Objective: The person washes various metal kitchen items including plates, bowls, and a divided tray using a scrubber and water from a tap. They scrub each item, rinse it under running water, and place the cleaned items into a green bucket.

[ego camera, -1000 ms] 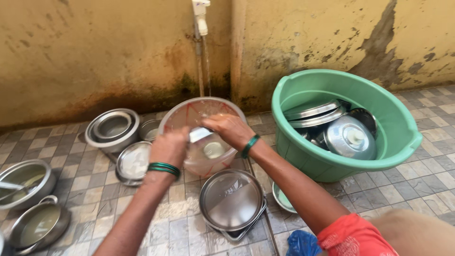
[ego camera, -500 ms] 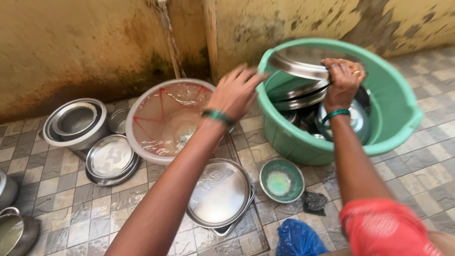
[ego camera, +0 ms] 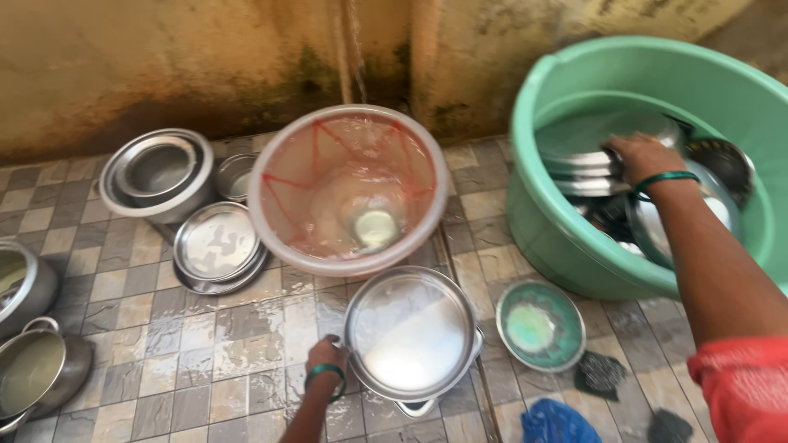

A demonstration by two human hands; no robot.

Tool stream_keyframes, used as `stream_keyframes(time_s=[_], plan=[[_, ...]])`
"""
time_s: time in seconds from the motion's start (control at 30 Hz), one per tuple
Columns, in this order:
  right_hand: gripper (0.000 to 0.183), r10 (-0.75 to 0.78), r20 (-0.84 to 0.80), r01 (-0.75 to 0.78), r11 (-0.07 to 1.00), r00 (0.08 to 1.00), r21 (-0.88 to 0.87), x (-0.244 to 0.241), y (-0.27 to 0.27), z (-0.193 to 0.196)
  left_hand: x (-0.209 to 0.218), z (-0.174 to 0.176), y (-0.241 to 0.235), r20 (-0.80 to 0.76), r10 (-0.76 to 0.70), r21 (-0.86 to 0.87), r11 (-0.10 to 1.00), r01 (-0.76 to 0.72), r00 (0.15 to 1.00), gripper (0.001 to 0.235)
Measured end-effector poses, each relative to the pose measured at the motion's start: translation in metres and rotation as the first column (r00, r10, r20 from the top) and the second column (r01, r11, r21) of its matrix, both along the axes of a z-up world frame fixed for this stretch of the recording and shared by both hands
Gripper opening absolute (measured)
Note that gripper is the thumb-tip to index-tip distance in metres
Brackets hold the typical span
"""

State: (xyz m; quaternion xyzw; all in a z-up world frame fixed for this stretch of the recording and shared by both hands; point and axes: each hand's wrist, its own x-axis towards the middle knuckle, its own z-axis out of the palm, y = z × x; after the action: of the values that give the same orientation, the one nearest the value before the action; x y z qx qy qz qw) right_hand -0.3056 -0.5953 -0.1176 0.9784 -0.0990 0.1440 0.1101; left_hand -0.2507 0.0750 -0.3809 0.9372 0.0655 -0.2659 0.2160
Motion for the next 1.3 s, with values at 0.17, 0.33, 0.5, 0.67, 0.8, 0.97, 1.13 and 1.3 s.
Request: stream_keyframes(time_s=[0.17, 0.33, 0.5, 0.67, 0.8, 0.97, 1.13, 1.3], plan=[[0.047, -0.129, 0.441, 0.192, 0.976, 0.888, -0.103, 0.024, 0.074, 0.023, -0.001, 0.025, 0.001, 0.237, 0.089, -0.136, 0.989, -0.058, 0.967, 0.041], [0.029, 0.268, 0.364, -0.410, 0.820, 0.892, 0.400, 0.098, 0.249, -0.015, 0.040, 0.060, 0.037, 0.308, 0.034, -0.067, 0.998, -0.014, 0.951, 0.029], [0.033, 0.412, 0.178, -0.448, 0.810, 0.894, 0.378, 0.130, 0.387, -0.081, 0.118, 0.048, 0.094, 0.369, -0.136, 0.134, 0.987, 0.092, 0.919, 0.051], [0.043, 0.078, -0.122, -0.025, 0.922, 0.989, 0.386, 0.131, 0.413, -0.095, 0.204, 0.001, 0.138, 0.473, -0.491, 0.510, 0.829, 0.227, 0.732, 0.073], [0.045, 0.077, -0.148, -0.023, 0.940, 0.986, 0.340, 0.133, 0.400, -0.083, 0.220, -0.024, 0.128, 0.312, -0.405, 0.452, 0.859, 0.241, 0.859, 0.052], [0.049, 0.029, -0.225, 0.061, 0.923, 0.974, 0.381, 0.135, 0.414, -0.083, 0.192, -0.010, 0.105, 0.306, -0.176, 0.078, 0.984, 0.160, 0.935, 0.027], [0.058, 0.024, -0.328, 0.084, 0.947, 0.944, 0.310, 0.144, 0.403, -0.089, 0.128, 0.015, 0.073, 0.331, -0.481, 0.388, 0.854, 0.348, 0.812, 0.018], [0.068, -0.028, -0.351, 0.201, 0.861, 0.936, 0.467, 0.183, 0.382, -0.109, 0.103, 0.049, 0.089, 0.436, -0.342, 0.358, 0.914, 0.189, 0.832, 0.050]])
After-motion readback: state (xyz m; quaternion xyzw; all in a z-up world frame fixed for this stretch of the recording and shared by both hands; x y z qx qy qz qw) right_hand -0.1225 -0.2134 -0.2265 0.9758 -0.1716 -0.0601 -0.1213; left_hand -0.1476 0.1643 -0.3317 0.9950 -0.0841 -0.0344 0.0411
